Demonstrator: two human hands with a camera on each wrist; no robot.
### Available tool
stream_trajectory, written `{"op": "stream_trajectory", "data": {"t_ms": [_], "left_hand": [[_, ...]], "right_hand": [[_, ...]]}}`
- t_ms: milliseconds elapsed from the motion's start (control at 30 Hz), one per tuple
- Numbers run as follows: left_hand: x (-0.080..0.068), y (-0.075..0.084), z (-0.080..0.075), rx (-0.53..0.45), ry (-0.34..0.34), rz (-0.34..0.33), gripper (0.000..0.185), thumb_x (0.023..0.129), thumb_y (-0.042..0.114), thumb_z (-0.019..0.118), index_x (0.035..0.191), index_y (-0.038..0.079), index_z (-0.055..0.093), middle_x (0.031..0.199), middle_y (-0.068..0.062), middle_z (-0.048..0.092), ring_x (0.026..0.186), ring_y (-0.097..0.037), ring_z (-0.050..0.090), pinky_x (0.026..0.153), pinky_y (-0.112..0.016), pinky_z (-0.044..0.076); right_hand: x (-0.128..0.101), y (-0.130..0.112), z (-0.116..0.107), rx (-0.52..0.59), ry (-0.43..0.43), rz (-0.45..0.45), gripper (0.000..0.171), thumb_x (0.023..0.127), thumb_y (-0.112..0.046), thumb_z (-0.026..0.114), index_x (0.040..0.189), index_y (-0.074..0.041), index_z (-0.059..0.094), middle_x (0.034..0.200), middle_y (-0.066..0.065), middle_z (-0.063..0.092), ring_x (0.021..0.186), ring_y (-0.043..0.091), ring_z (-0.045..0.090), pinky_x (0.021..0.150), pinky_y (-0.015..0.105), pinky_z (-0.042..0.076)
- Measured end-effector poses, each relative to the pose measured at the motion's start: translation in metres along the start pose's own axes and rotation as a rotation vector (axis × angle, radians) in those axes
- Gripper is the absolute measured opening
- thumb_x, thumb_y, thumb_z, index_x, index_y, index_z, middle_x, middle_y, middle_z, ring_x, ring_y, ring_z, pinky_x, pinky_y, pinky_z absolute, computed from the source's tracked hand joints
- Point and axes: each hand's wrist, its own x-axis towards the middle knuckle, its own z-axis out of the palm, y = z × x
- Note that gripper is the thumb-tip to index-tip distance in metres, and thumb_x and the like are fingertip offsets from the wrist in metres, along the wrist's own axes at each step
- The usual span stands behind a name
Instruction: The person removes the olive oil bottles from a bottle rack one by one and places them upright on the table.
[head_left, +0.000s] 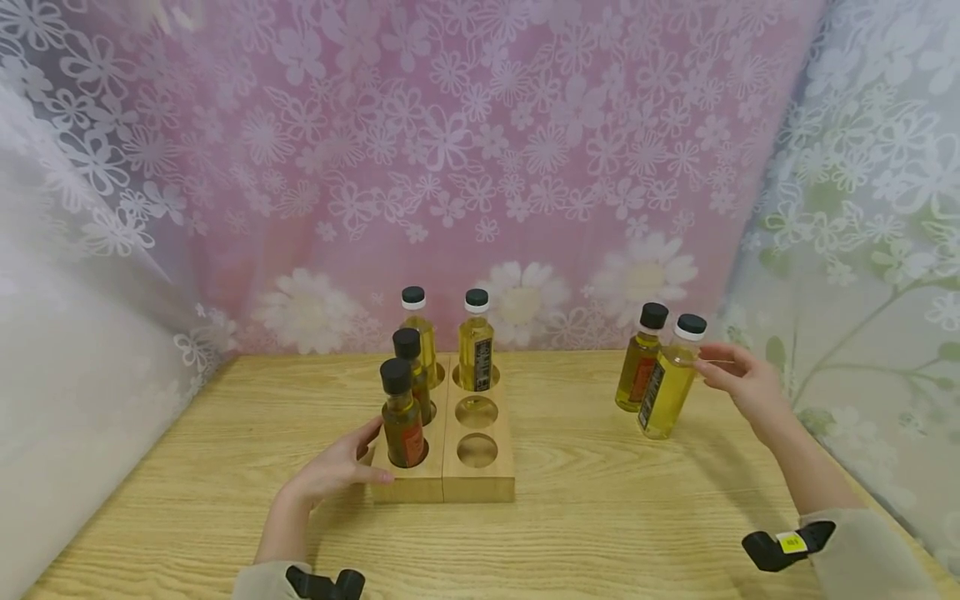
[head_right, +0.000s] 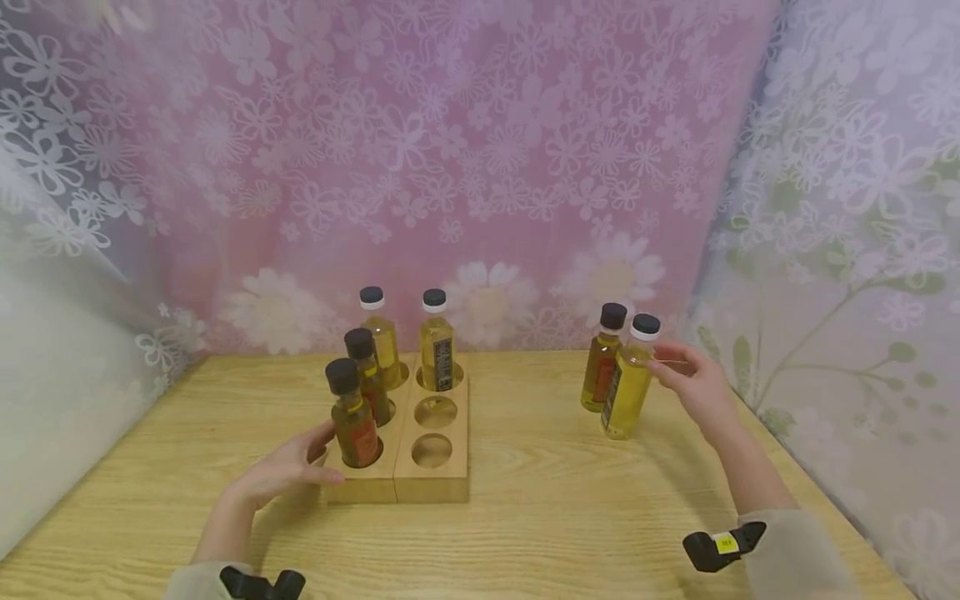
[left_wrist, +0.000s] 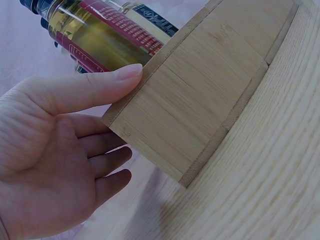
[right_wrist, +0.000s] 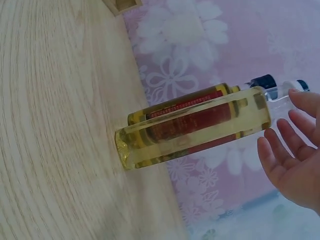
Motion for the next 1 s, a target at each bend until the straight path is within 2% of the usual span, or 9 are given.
{"op": "stream_trajectory", "data": {"t_ms": [100, 133, 367, 500, 633, 767, 933, 1000], "left_hand": [[0.0, 0.0, 0.0, 0.0, -0.003, 0.006, 0.101, 0.077, 0.019, 0.075, 0.148, -0.001, 0.005, 0.153, -0.02, 0.002, 0.135, -0.046, 0.006, 0.107, -0.058, 0.013], [0.0, 0.0, -0.001, 0.001, -0.003, 0.008, 0.101, 0.077, 0.019, 0.075, 0.148, -0.001, 0.005, 0.153, -0.02, 0.002, 0.135, -0.046, 0.005, 0.107, -0.057, 0.013], [0.0, 0.0, 0.0, -0.004, 0.001, 0.003, 0.102, 0.077, 0.019, 0.075, 0.148, -0.001, 0.006, 0.153, -0.02, 0.003, 0.135, -0.046, 0.006, 0.107, -0.057, 0.014], [0.0, 0.0, 0.001, -0.005, 0.002, -0.002, 0.101, 0.077, 0.019, 0.076, 0.148, -0.001, 0.006, 0.153, -0.02, 0.003, 0.135, -0.046, 0.006, 0.107, -0.057, 0.014], [0.001, 0.0, 0.0, -0.006, 0.001, -0.003, 0.102, 0.077, 0.02, 0.076, 0.148, 0.0, 0.007, 0.153, -0.019, 0.003, 0.135, -0.045, 0.006, 0.107, -0.057, 0.014], [0.001, -0.001, 0.0, -0.002, 0.003, -0.005, 0.102, 0.076, 0.02, 0.076, 0.148, -0.001, 0.007, 0.153, -0.019, 0.003, 0.135, -0.046, 0.007, 0.107, -0.057, 0.014], [0.002, -0.002, 0.0, 0.007, 0.008, -0.004, 0.102, 0.076, 0.02, 0.076, 0.148, 0.0, 0.007, 0.153, -0.019, 0.004, 0.135, -0.046, 0.007, 0.107, -0.057, 0.014], [0.002, -0.003, 0.0, 0.009, 0.011, -0.003, 0.102, 0.076, 0.02, 0.076, 0.149, 0.001, 0.007, 0.153, -0.019, 0.004, 0.135, -0.046, 0.007, 0.107, -0.057, 0.014]], "right_hand": [[-0.003, -0.008, 0.0, 0.001, 0.019, -0.013, 0.022, 0.093, -0.013, 0.057, 0.104, -0.032, 0.058, 0.094, -0.022, 0.057, 0.08, -0.005, 0.058, 0.067, 0.012, 0.049], [-0.003, -0.01, 0.0, -0.008, 0.024, -0.016, 0.021, 0.093, -0.014, 0.058, 0.104, -0.032, 0.058, 0.093, -0.022, 0.058, 0.079, -0.005, 0.058, 0.067, 0.012, 0.049], [-0.001, -0.03, 0.013, -0.033, 0.002, -0.046, 0.021, 0.092, -0.017, 0.059, 0.113, -0.018, 0.058, 0.096, -0.022, 0.061, 0.083, -0.003, 0.06, 0.068, 0.014, 0.05], [0.003, -0.04, 0.024, 0.007, -0.04, -0.057, 0.019, 0.093, -0.017, 0.058, 0.112, -0.019, 0.057, 0.097, -0.019, 0.062, 0.085, -0.003, 0.06, 0.07, 0.016, 0.051], [0.01, -0.049, 0.037, -0.015, -0.085, -0.046, 0.03, 0.094, -0.022, 0.056, 0.118, -0.005, 0.054, 0.099, -0.019, 0.059, 0.089, -0.001, 0.06, 0.073, 0.019, 0.051], [0.015, -0.058, 0.05, -0.035, -0.141, -0.017, 0.046, 0.095, -0.028, 0.055, 0.126, 0.005, 0.047, 0.106, -0.009, 0.057, 0.091, 0.002, 0.059, 0.076, 0.019, 0.051], [0.023, -0.07, 0.069, -0.005, -0.199, -0.009, 0.049, 0.095, -0.027, 0.055, 0.132, 0.003, 0.044, 0.123, 0.015, 0.052, 0.095, 0.001, 0.056, 0.078, 0.019, 0.05], [0.027, -0.074, 0.077, 0.004, -0.21, -0.01, 0.051, 0.094, -0.028, 0.055, 0.133, 0.002, 0.044, 0.127, 0.02, 0.05, 0.095, -0.002, 0.056, 0.078, 0.02, 0.05]]}}
